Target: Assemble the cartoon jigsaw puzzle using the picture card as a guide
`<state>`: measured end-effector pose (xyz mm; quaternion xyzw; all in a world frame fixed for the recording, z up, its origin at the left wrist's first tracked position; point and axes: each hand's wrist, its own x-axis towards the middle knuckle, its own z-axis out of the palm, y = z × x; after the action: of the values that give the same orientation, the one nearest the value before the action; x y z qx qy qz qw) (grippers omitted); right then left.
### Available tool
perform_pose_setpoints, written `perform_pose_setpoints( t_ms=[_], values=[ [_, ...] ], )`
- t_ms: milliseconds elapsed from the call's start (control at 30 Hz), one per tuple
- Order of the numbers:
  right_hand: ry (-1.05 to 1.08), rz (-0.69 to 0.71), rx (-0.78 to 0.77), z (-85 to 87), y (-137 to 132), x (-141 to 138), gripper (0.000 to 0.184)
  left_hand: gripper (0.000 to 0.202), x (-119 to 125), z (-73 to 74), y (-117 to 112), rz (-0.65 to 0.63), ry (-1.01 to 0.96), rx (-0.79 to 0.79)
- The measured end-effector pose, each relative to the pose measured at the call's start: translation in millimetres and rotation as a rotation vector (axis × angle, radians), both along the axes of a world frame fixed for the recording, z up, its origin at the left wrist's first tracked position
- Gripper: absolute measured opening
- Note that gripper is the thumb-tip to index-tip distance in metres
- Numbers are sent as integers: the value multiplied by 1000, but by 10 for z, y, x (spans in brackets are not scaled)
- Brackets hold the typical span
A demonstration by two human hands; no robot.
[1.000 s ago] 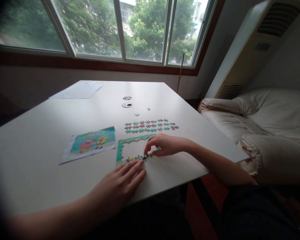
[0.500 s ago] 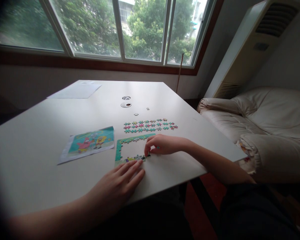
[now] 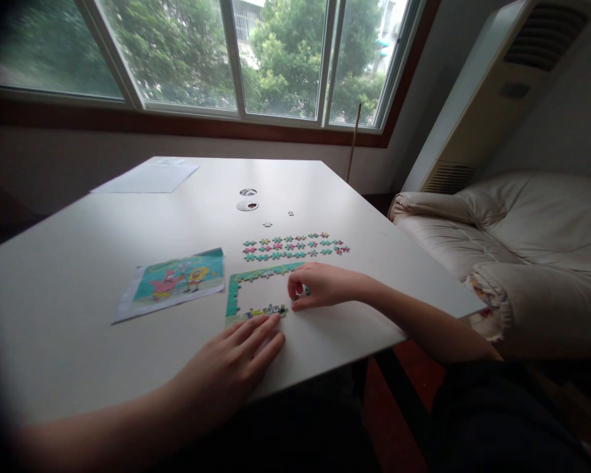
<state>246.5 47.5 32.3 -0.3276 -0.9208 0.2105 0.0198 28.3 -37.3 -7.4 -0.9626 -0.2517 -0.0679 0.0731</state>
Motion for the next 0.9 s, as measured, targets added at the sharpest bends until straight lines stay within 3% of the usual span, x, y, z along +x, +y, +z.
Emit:
perform_pose_setpoints(
  t_ms=[200,733,900],
  values=[
    [-29,-112,15,8,34,13,31,30,6,6,10,-4,8,5],
    [-49,-64,-118,38,88,18,25,31,-3,-21,3,-3,-1,10],
    [3,22,-127,4,73,14,26,31,3,-7,12,-7,3,7]
  ],
)
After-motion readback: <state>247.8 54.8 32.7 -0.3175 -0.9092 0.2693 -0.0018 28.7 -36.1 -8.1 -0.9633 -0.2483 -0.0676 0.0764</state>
